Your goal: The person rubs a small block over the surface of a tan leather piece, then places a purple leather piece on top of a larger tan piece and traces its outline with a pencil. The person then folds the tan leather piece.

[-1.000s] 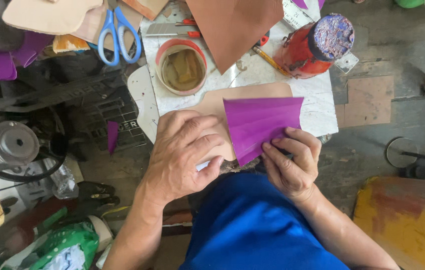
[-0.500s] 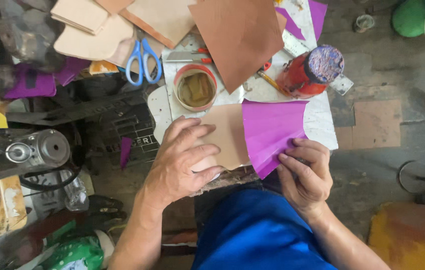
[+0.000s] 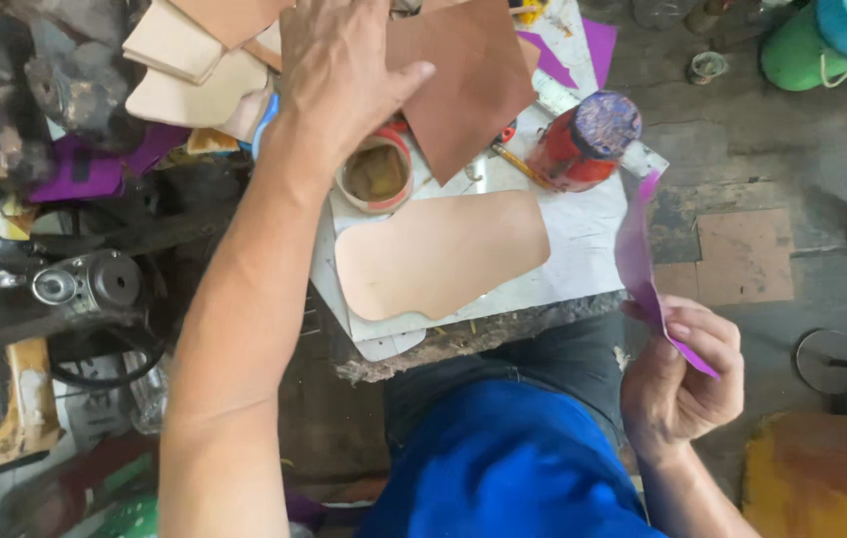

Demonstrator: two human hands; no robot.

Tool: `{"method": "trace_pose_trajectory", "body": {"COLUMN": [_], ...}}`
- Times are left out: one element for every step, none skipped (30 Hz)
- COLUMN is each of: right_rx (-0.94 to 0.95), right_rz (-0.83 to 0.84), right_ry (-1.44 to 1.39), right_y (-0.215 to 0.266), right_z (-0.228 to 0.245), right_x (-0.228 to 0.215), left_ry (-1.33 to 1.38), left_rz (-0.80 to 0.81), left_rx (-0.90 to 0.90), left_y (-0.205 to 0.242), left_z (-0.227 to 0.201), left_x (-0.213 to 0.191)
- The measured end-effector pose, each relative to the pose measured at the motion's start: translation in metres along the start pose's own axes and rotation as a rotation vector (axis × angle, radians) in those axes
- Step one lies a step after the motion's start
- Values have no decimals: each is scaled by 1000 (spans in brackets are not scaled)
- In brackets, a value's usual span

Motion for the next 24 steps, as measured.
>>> {"method": "trace_pose_trajectory", "body": {"right_rx": [-31, -35, -4, 31, 32, 85, 137, 140, 150, 164, 171, 183, 195, 199, 85, -36, -37, -109, -180, -176, -240, -304, -303, -350], "right_rz": [-20, -32, -52, -70, -80, -79, -77, -76, -83, -88, -85, -170, -255, -254, -210, -167, -164, -90, -15, -9, 71, 154, 161, 277], "right_ry": [11, 18, 30, 44, 52, 56, 60, 61, 53, 43, 43, -10, -64, -62, -72, -86, -89, -67, -46, -48, -3, 43, 39, 89], "right_y": [-1, 1, 3, 7, 10, 12, 14, 9, 4, 1, -1, -3, -5, -9, -16, -22, -25, -26, -25, -26, -25, -23, -25, -23], "right_z": [2, 0, -6, -11, -13, -21, -29, -30, -32, -33, -38, -44, -50, -49, -37, -26, -25, -16, -7, -4, 4, 11, 15, 20], "right_x": [-6, -15, -25, -35, -41, -46, -51, -49, -48, -47, -48, -55, -63, -58, -51, -42, -36, -24, -11, -5, 8, 21, 25, 40], "left_ry": [-112, -107, -27, 54, 61, 358, 652, 652, 652, 647, 645, 240, -174, -174, 92, 355, 352, 355, 357, 355, 378, 400, 399, 410], "left_rz": [-23, -25, -70, -109, -104, -16, 75, 77, -29, -130, -125, -277, -423, -419, -353, -287, -289, -205, -121, -119, -135, -153, -155, -216], "left_rx": [27, 40, 64, 85, 96, -11, -119, -121, 9, 137, 131, 171, 206, 205, 359, 507, 504, 462, 419, 413, 361, 308, 300, 291], "left_y": [-11, -14, -18, -19, -18, -15, -10, -1, 7, 18, 52, 86, 123, 122, 124, 128, 140, 151, 164, 166, 167, 167, 172, 176], "left_z": [7, 10, 12, 15, 3, 1, -3, -17, -40, -62, -68, -77, -89, -110, -142, -173, -171, -168, -165, -165, -161, -156, -157, -155], "left_x": [14, 16, 15, 15, -3, -14, -24, -50, -88, -126, -121, -127, -131, -131, -129, -130, -111, -85, -60, -59, -60, -62, -55, -53]}}
Point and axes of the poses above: each hand's wrist, its own y-axis away from the middle knuckle, its own x-axis out of the palm, z = x × y, the point moved 9 cm from there along -y, towards the middle knuckle, and after that the axes turned 6 degrees about -z, right-handed, at the moved point
